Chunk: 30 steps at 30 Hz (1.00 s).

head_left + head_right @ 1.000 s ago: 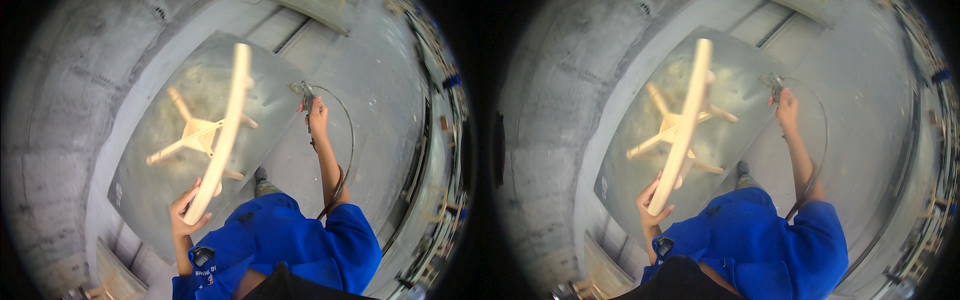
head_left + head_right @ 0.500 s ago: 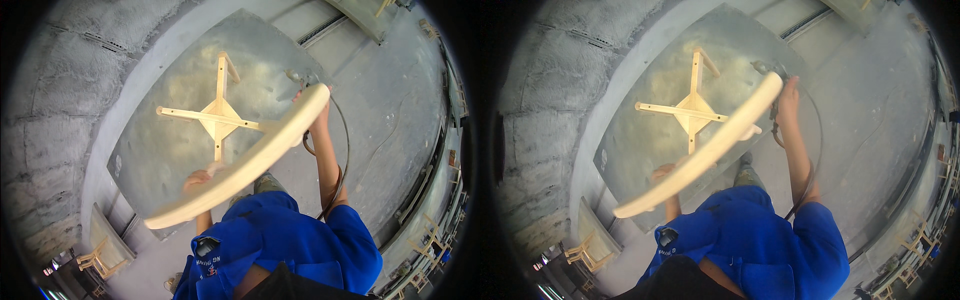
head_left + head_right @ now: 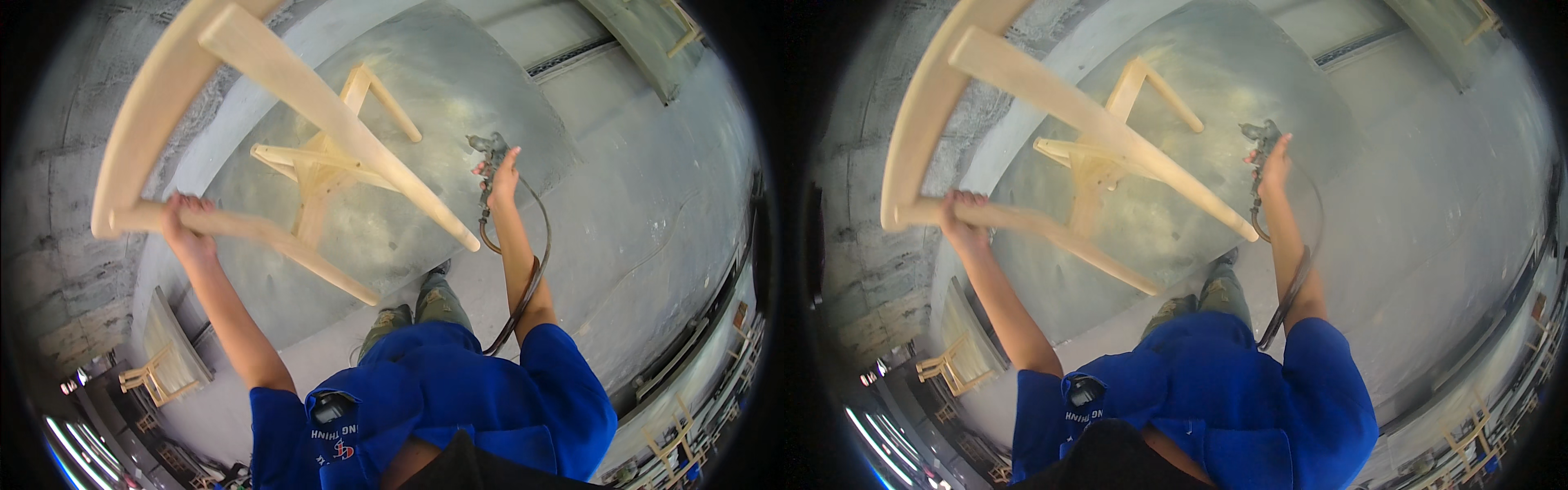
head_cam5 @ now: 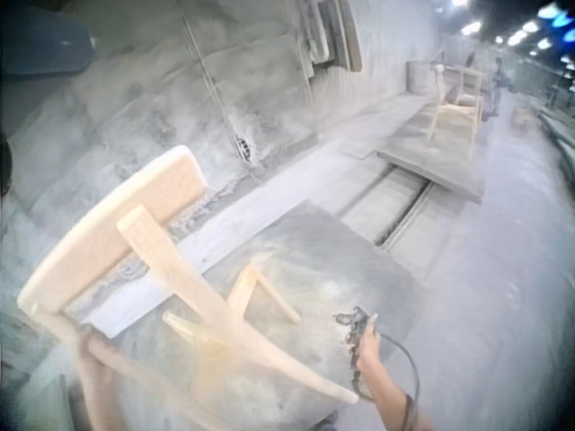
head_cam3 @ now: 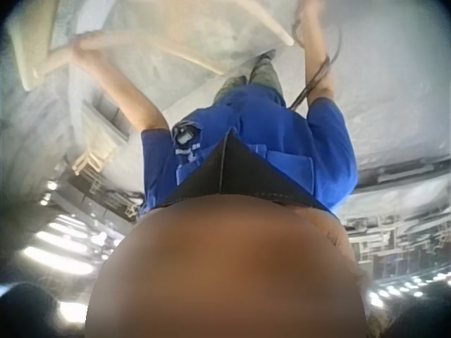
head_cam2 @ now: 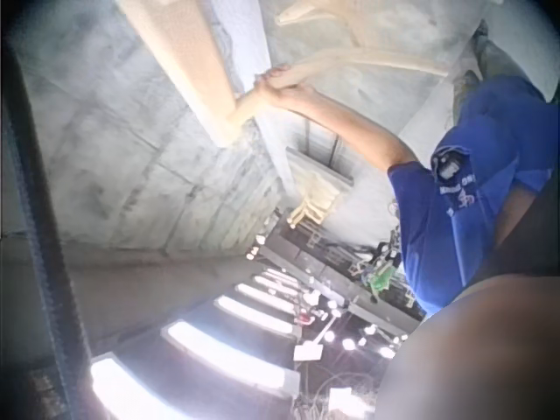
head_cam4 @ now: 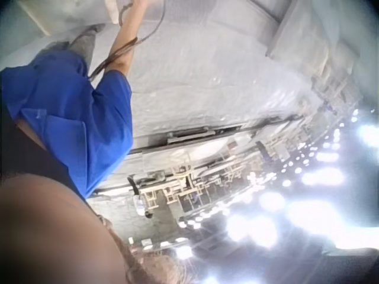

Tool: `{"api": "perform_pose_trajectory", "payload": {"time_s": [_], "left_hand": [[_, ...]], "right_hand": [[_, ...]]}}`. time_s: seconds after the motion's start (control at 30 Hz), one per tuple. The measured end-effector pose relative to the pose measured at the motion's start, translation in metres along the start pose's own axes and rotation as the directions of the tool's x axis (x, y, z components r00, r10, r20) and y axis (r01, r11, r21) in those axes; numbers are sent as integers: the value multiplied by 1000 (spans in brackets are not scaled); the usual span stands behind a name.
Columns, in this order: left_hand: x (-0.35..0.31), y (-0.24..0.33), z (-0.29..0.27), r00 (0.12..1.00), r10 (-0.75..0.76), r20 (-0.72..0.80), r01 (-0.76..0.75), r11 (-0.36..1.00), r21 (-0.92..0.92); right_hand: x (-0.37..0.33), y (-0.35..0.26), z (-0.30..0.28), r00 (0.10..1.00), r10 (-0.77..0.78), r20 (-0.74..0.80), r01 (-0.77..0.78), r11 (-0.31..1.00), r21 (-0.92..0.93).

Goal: The person uses a spray gun to apply finish to multiple wooden chair frames in a workshop. They lift and rotate each chair to coat all sides, then place it on a metal sheet before moving to the next unit.

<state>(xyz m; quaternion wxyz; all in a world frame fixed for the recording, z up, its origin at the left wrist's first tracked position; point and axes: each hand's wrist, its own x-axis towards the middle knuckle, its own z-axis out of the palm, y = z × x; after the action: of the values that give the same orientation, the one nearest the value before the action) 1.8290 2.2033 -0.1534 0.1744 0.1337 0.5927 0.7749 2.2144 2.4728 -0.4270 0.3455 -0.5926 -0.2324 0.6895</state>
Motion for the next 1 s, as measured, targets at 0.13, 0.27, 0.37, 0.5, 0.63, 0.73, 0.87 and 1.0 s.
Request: {"api": "perform_pose_trajectory", "payload": {"time_s": [0.13,0.27,0.37,0.5,0.63,0.73,0.87,1.0], "left_hand": [[68,-14,-4,989,106,-100,-70,950,305],[41,-137,-46,981,192,31,-145,617,773],[-78,-239,-95,976,-22,-217,172,686,706],[-175,-275,-120,961,-46,-273,243,612,752],[-172,-256,-86,919,-131,-371,346,718,603],[-144,-234,-66,907,-159,-391,376,727,575],[-104,-213,-59,901,-165,-401,401,669,625],[-95,-209,-59,891,-178,-418,430,628,649]], "right_hand": [[13,36,-39,992,106,-63,-105,994,19],[7,66,-89,993,99,-63,-105,990,-95],[-10,85,-125,993,117,-24,-119,964,-238],[-32,105,-142,990,125,59,-89,903,-419],[-40,126,-110,908,279,312,-1,747,-665],[-41,150,-37,822,322,469,90,740,-666],[-57,169,109,776,247,580,51,893,-448],[-61,167,235,810,149,567,-27,976,-218]]}}
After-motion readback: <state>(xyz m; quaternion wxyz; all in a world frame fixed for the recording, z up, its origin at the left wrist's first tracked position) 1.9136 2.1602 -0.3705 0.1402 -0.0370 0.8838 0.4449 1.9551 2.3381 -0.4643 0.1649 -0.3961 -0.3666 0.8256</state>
